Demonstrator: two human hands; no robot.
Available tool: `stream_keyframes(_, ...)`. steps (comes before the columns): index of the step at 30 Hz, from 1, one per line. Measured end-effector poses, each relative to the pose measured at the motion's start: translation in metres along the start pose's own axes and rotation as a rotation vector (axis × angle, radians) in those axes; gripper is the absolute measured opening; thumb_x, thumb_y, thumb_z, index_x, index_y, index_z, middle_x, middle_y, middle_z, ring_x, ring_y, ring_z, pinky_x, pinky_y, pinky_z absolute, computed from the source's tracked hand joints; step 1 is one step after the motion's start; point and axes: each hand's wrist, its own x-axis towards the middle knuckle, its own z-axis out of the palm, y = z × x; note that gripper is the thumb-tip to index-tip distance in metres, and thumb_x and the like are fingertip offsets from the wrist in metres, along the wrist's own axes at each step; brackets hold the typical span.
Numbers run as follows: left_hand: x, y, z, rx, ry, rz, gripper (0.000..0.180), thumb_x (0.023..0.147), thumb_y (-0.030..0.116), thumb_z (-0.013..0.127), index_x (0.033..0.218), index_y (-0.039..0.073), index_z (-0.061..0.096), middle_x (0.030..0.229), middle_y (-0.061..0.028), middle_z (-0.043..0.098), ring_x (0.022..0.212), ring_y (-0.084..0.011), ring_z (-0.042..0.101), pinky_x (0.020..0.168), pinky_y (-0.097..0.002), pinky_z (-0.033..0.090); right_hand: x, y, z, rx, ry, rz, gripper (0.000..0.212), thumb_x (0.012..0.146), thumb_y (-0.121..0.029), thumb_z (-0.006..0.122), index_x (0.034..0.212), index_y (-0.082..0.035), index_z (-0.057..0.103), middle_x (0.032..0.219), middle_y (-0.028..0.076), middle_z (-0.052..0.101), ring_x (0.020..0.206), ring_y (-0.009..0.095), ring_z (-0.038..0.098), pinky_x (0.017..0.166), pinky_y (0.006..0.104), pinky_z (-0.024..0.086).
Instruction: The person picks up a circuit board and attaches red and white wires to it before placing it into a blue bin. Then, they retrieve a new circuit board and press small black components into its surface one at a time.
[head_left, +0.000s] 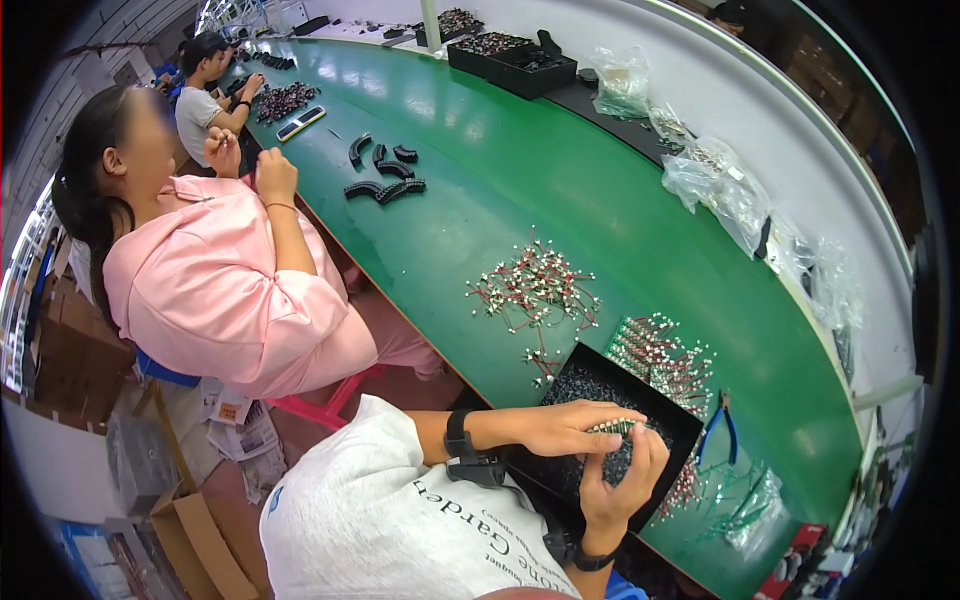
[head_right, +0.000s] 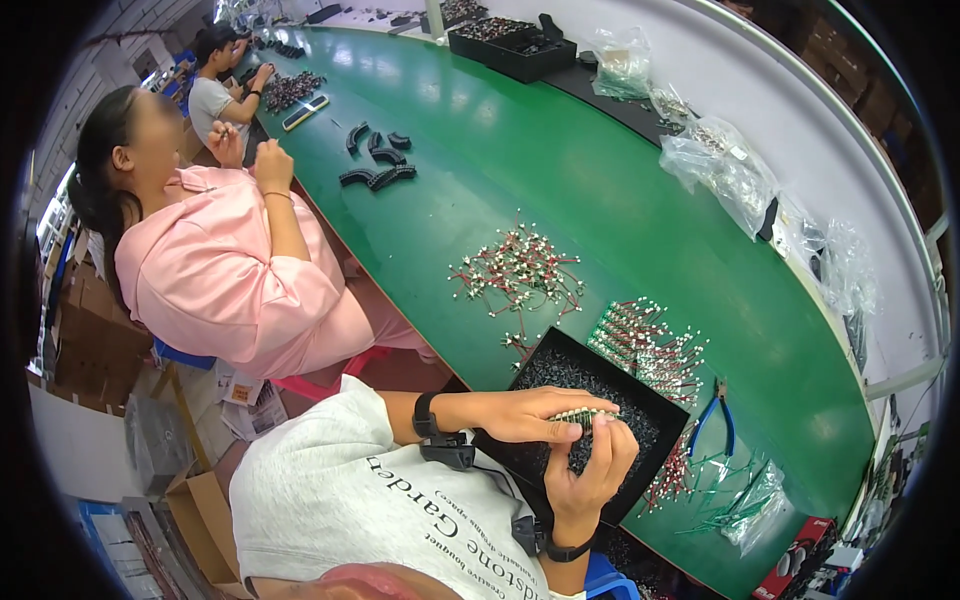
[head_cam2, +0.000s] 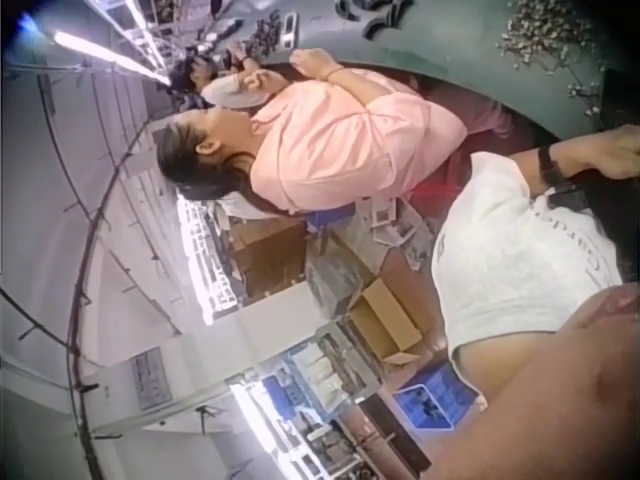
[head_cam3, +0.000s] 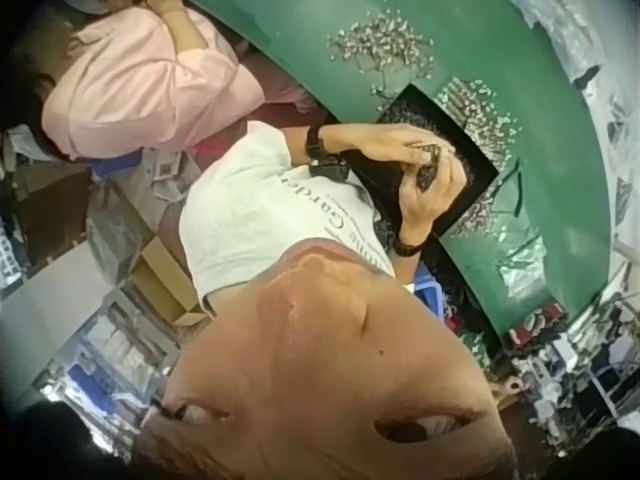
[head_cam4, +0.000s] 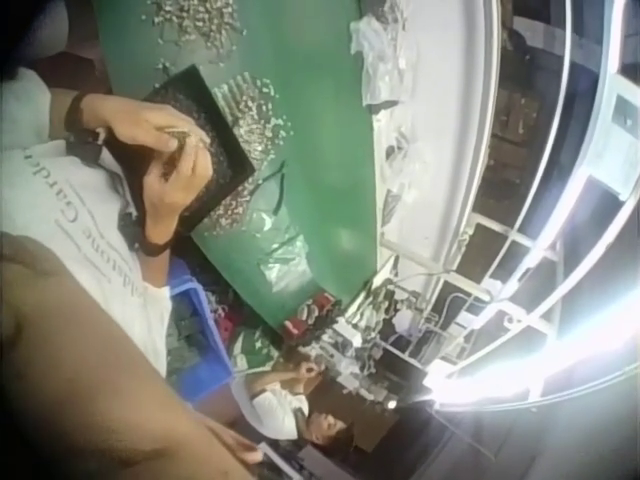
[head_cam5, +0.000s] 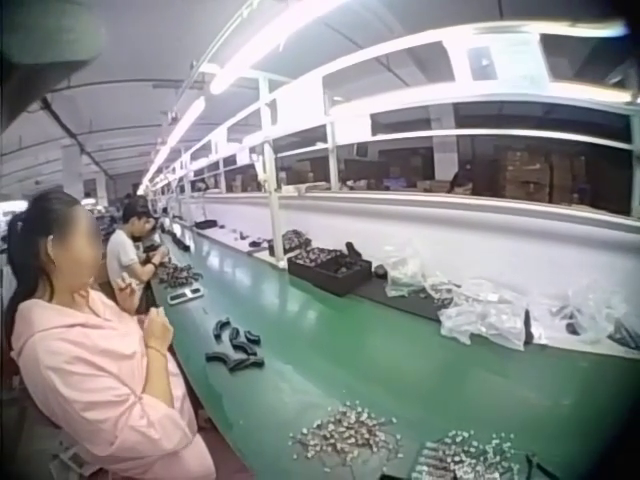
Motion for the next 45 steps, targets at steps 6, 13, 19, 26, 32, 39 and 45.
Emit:
stream_keyframes(6,0.001,0.018,-0.007,-0.033,-0.106,-0.171,0.071,0.105,0.053,0.037,0.152,-0.001,0.035,0.143,-0.0225,0.049,0.137,-0.0365,0.045,0.114,-0.0461,0.034,0.0,-0.003,0.004,-0.055,-0.023,0.007,0.047,0.077,0.003,0.074,0.121,0.003,0.061,0.109,0.017,0.059,0.1,0.035,0.059,0.083,0.0446,0.05)
stream_keyframes(13,0.002,0.023,-0.007,-0.003,-0.06,-0.103,0.075,0.106,0.057,0.026,0.151,-0.001,0.036,0.139,-0.0217,0.052,0.133,-0.0373,0.047,0.111,-0.0458,0.037,-0.004,-0.004,0.0,-0.046,-0.06,-0.01,0.049,0.073,0.003,0.075,0.12,0.003,0.061,0.113,0.017,0.059,0.104,0.035,0.06,0.087,0.0452,0.049)
stream_keyframes(19,0.001,0.019,-0.001,-0.073,-0.039,-0.199,0.077,0.106,0.059,0.017,0.15,-0.001,0.039,0.139,-0.0218,0.052,0.13,-0.0363,0.05,0.111,-0.044,0.038,-0.001,-0.003,0.005,0.01,0.02,-0.041,0.047,0.075,0.002,0.075,0.12,0.001,0.063,0.112,0.016,0.059,0.103,0.035,0.059,0.086,0.044,0.049)
stream_keyframes(26,0.001,0.014,0.0,-0.167,0.034,-0.285,0.077,0.106,0.057,0.015,0.149,-0.001,0.041,0.131,-0.0196,0.059,0.124,-0.0298,0.057,0.107,-0.0404,0.043,-0.003,-0.008,0.004,-0.131,-0.068,0.013,0.045,0.077,0.002,0.075,0.121,0.0,0.065,0.112,0.016,0.06,0.101,0.035,0.059,0.085,0.0446,0.049)
stream_keyframes(32,0.01,0.023,0.002,-0.163,0.11,-0.264,0.075,0.106,0.058,0.015,0.151,0.002,0.038,0.125,-0.0161,0.063,0.117,-0.0251,0.059,0.103,-0.0374,0.046,0.0,-0.005,0.008,-0.125,-0.039,-0.033,0.043,0.079,0.001,0.072,0.121,0.0,0.065,0.115,0.019,0.06,0.108,0.039,0.059,0.09,0.0475,0.05)
stream_keyframes(39,0.012,0.027,0.001,-0.171,0.15,-0.203,0.078,0.104,0.063,0.016,0.153,0.005,0.036,0.103,-0.0088,0.065,0.089,-0.0158,0.062,0.082,-0.0298,0.053,0.003,-0.006,0.009,-0.06,-0.07,0.005,0.041,0.077,-0.005,0.071,0.116,0.002,0.06,0.115,0.019,0.057,0.108,0.04,0.057,0.091,0.0499,0.048)
stream_keyframes(45,0.009,0.033,0.001,-0.122,0.15,-0.239,0.075,0.108,0.054,0.019,0.145,-0.006,0.043,0.135,-0.0211,0.058,0.128,-0.0274,0.053,0.11,-0.0374,0.038,0.003,-0.009,0.011,-0.077,-0.062,0.056,0.041,0.073,-0.008,0.074,0.11,-0.001,0.058,0.109,0.017,0.056,0.107,0.04,0.055,0.092,0.0505,0.045)
